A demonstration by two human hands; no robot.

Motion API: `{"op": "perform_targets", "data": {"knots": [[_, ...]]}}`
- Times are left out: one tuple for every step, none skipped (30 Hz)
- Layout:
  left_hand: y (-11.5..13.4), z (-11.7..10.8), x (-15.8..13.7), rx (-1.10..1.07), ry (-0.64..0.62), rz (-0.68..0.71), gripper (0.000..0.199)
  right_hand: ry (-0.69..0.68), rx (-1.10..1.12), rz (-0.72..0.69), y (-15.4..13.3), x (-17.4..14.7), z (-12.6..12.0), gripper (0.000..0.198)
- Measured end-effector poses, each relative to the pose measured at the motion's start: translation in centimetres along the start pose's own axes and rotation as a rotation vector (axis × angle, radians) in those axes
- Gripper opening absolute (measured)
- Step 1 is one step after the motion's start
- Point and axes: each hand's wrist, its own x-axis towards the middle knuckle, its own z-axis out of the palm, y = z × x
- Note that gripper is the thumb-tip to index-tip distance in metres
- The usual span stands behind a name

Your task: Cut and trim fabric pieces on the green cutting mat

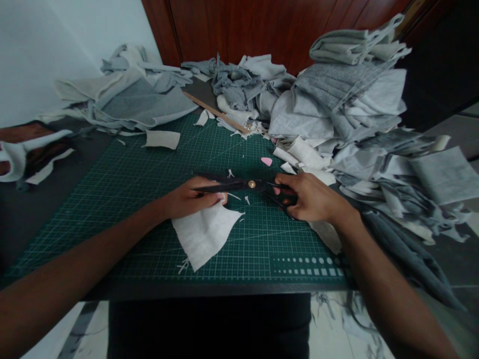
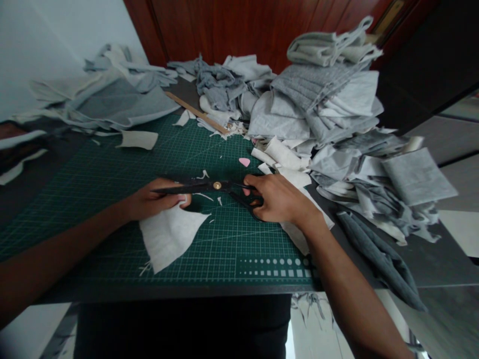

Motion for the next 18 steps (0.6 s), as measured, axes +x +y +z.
{"op": "perform_targets", "data": {"knots": [[0.00,-0.05,0.07,-0.010,0.000,-0.001,0.029,0.000,-0.003,0.005,0.02,-0.04,-0.05,0.022],[-0.03,-0.08,0.13,-0.014,0.000,0.008,0.028,0.005,-0.008,0.012,0.03,-0.08,-0.08,0.022],[-0.10,-0.10,0.18,-0.014,0.004,0.026,0.028,0.013,-0.014,0.019,0.04,-0.10,-0.09,0.022],[-0.19,-0.11,0.23,-0.011,0.007,0.048,0.027,0.022,-0.018,0.024,0.05,-0.11,-0.07,0.021],[-0.28,-0.11,0.26,-0.005,0.010,0.071,0.027,0.029,-0.020,0.025,0.06,-0.10,-0.05,0.022],[-0.35,-0.11,0.27,0.003,0.013,0.088,0.027,0.035,-0.021,0.024,0.07,-0.09,-0.01,0.022],[-0.41,-0.12,0.28,0.011,0.018,0.096,0.027,0.040,-0.020,0.022,0.07,-0.08,0.02,0.022],[-0.43,-0.14,0.26,0.019,0.025,0.091,0.027,0.043,-0.020,0.020,0.06,-0.07,0.05,0.022],[-0.44,-0.16,0.22,0.026,0.033,0.077,0.028,0.048,-0.020,0.021,0.04,-0.07,0.08,0.022],[-0.44,-0.18,0.16,0.031,0.040,0.056,0.029,0.055,-0.020,0.024,0.01,-0.08,0.11,0.022],[-0.44,-0.21,0.09,0.034,0.052,0.027,0.030,0.063,-0.022,0.027,-0.02,-0.09,0.14,0.022],[-0.44,-0.23,0.00,0.037,0.065,-0.009,0.030,0.072,-0.025,0.031,-0.06,-0.11,0.18,0.022],[-0.43,-0.24,-0.08,0.039,0.078,-0.051,0.032,0.081,-0.030,0.035,-0.10,-0.12,0.22,0.022],[-0.43,-0.23,-0.16,0.042,0.086,-0.096,0.033,0.087,-0.034,0.040,-0.14,-0.13,0.27,0.022],[-0.41,-0.22,-0.23,0.041,0.100,-0.136,0.034,0.093,-0.038,0.045,-0.16,-0.12,0.32,0.022],[-0.38,-0.19,-0.27,0.038,0.116,-0.174,0.035,0.098,-0.039,0.053,-0.18,-0.11,0.37,0.022],[-0.34,-0.14,-0.30,0.027,0.123,-0.203,0.035,0.103,-0.038,0.064,-0.17,-0.10,0.42,0.022],[-0.28,-0.09,-0.30,0.011,0.115,-0.221,0.035,0.110,-0.036,0.074,-0.15,-0.09,0.46,0.022]]}}
